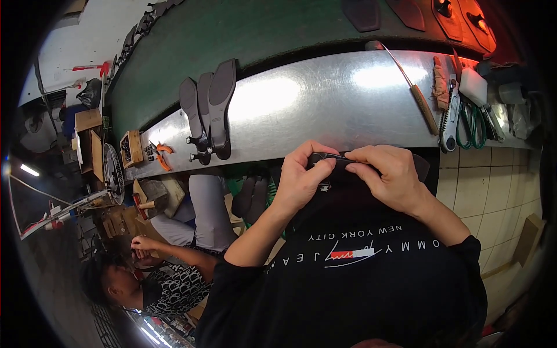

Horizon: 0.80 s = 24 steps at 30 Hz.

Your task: The recorder is seen attaching shoe straps to the base of the shoe.

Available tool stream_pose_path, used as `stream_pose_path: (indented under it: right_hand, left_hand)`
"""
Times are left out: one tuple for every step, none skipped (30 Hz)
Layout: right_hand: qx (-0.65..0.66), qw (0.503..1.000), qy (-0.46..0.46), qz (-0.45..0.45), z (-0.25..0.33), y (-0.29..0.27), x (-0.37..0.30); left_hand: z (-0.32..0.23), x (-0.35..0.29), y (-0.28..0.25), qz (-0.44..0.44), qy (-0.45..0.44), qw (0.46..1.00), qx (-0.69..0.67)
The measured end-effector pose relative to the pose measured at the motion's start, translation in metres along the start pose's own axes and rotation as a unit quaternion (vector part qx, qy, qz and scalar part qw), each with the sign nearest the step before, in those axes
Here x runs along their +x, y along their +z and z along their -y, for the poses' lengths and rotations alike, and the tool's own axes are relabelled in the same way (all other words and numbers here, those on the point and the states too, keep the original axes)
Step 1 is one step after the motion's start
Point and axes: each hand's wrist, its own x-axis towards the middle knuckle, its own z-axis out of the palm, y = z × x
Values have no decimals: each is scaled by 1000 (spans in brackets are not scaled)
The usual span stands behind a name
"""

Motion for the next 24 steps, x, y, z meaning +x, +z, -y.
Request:
stream_pose_path:
  right_hand:
    - [0,1000,0,0,0,0,1]
    - [2,1000,10,-2,0,0,1]
    - [3,1000,20,-5,1,-1,2]
    - [3,1000,20,-6,2,-2,3]
    - [63,995,72,12,3,-4,6]
    - [122,984,125,28,4,-7,7]
    - [120,985,125,25,5,-11,11]
    - [165,974,137,75,6,-17,17]
    - [207,959,148,124,7,-25,22]
    - [201,961,148,119,9,-29,29]
    - [170,962,132,168,13,-32,36]
    - [138,959,115,218,14,-37,44]
    - [128,962,114,213,15,-43,49]
    - [9,998,-9,58,15,-49,53]
    - [-105,980,-137,-94,13,-50,59]
    - [-102,974,-118,-163,7,-55,63]
    - [-97,963,-97,-230,-6,-61,66]
    - [-147,948,-75,-272,-23,-63,66]
    - [-143,949,-81,-269,-38,-64,63]
    - [-273,931,-41,-241,-54,-61,59]
    - [-395,895,-2,-208,-66,-56,56]
    - [-390,898,-7,-203,-75,-51,51]
    - [-384,906,17,-174,-83,-46,46]
    - [-379,913,41,-144,-85,-42,43]
  left_hand:
    - [0,0,1,0,0,1000,0]
    - [-1,0,2,-5,13,1000,7]
    - [-1,-1,2,-8,25,1000,15]
    - [-2,-3,3,-8,25,1000,15]
    - [-3,-6,3,-14,52,997,47]
    - [-3,-9,4,-17,79,994,79]
    - [-4,-13,4,-13,80,993,80]
    - [-8,-17,4,-11,114,989,89]
    - [-10,-19,5,-5,150,984,96]
    - [-8,-17,3,2,195,978,75]
    - [-9,-16,-2,4,219,974,61]
    - [-11,-17,-5,-16,211,976,48]
    - [-12,-17,-7,-37,202,978,35]
    - [-12,-11,-11,-76,213,974,-25]
    - [-8,-6,-21,-122,221,964,-84]
    - [-6,0,-33,-155,207,956,-139]
    - [-3,5,-38,-195,167,942,-215]
    - [1,12,-42,-172,127,942,-258]
    - [7,16,-47,-152,88,938,-300]
    - [16,20,-48,-161,42,932,-322]
    - [30,24,-54,-133,1,929,-346]
    - [32,26,-50,-129,-7,921,-367]
    - [32,28,-48,-125,-15,913,-388]
    - [31,30,-49,-133,-13,910,-392]
